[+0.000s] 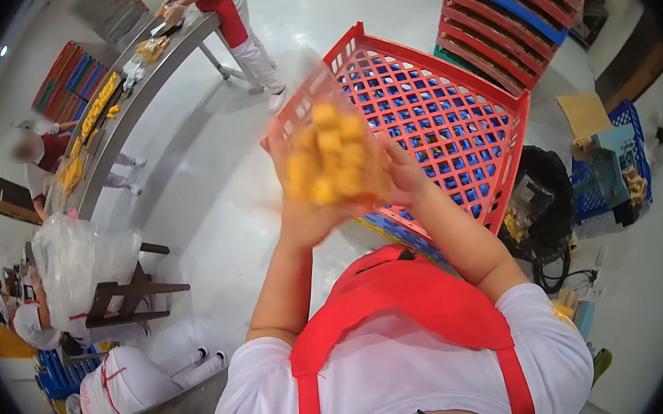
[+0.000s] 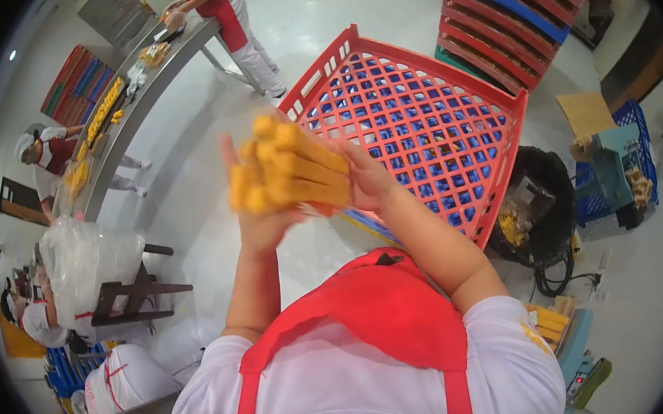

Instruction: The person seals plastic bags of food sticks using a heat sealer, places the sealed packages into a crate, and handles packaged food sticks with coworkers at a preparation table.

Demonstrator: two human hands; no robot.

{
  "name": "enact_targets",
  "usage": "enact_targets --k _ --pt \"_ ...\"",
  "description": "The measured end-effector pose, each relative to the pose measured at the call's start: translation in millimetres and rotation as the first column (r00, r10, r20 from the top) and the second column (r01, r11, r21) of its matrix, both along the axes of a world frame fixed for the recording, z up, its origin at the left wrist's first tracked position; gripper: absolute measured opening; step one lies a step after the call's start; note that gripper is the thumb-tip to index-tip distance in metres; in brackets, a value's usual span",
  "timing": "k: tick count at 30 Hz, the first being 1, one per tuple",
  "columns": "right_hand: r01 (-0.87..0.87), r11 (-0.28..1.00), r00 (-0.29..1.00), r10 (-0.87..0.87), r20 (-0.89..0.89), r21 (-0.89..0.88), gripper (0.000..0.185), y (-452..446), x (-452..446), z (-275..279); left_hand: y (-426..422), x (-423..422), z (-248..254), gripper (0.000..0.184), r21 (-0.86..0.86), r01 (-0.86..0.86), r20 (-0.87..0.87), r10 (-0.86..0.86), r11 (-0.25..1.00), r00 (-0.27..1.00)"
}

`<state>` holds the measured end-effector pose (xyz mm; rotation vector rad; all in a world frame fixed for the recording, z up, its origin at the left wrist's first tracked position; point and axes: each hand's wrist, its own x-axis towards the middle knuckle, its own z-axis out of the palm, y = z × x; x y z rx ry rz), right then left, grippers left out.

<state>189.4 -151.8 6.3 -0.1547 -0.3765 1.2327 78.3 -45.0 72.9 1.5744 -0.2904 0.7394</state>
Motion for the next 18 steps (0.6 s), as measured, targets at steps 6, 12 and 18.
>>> enact_targets --k 6,12,18 --pt "0.177 0.966 0.933 -0.104 0.344 -0.19 0.051 -10.7 -2.4 2.8 16.2 20.9 -22.7 0.081 -0.537 -0.056 -0.078 0.017 0.842 0.997" --pt "0.385 0.903 0.802 -0.227 0.552 -0.188 0.052 -3.4 -8.8 5.9 28.2 -3.9 -35.3 0.09 -0.324 -0.2 -0.291 0.104 0.925 0.951" --pt "0.295 0.931 0.695 -0.055 0.717 -0.215 0.041 15.8 -20.3 0.2 32.9 -24.2 -32.6 0.099 -0.41 -0.352 -0.302 0.239 0.841 0.923"
